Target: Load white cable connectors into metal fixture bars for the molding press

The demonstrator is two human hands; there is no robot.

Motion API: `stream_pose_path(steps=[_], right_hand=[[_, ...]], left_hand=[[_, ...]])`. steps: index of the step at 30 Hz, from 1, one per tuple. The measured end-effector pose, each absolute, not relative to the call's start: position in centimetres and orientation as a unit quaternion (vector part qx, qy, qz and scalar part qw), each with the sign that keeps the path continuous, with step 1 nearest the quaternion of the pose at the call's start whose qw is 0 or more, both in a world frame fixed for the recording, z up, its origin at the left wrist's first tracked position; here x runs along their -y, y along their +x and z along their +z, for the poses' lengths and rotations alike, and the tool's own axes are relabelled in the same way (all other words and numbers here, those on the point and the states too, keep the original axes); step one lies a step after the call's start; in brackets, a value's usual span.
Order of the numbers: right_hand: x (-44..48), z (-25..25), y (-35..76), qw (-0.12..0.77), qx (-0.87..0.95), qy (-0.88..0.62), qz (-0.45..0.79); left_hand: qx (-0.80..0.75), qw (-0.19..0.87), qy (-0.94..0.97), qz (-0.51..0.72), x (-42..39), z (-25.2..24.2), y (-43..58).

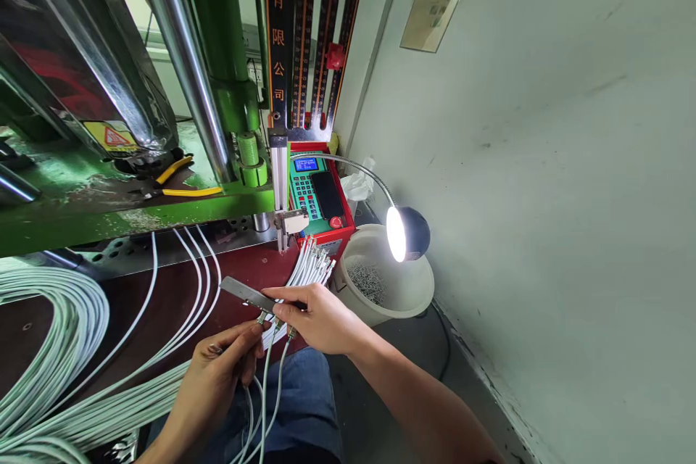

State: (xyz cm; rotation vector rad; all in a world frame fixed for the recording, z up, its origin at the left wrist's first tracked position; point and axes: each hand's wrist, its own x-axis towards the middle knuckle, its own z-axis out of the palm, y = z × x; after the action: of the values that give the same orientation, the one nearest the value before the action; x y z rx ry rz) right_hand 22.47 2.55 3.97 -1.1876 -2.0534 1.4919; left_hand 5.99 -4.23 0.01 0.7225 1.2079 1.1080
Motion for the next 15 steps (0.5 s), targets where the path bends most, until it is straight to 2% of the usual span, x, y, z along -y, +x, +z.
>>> stream_pose_path(steps=[11, 15], right_hand=[[-1.6, 4.3, 21.5, 0.195, 0.749, -0.439, 0.456], [-1.7, 4.0, 21.5, 0.176, 0.763, -0.435, 0.444]], left_hand=[[-0.56, 0.62, 0.257, 0.486, 4.0, 1.0, 6.4], [-0.563, 0.614, 0.255, 0.491, 3.7, 0.7, 6.5]])
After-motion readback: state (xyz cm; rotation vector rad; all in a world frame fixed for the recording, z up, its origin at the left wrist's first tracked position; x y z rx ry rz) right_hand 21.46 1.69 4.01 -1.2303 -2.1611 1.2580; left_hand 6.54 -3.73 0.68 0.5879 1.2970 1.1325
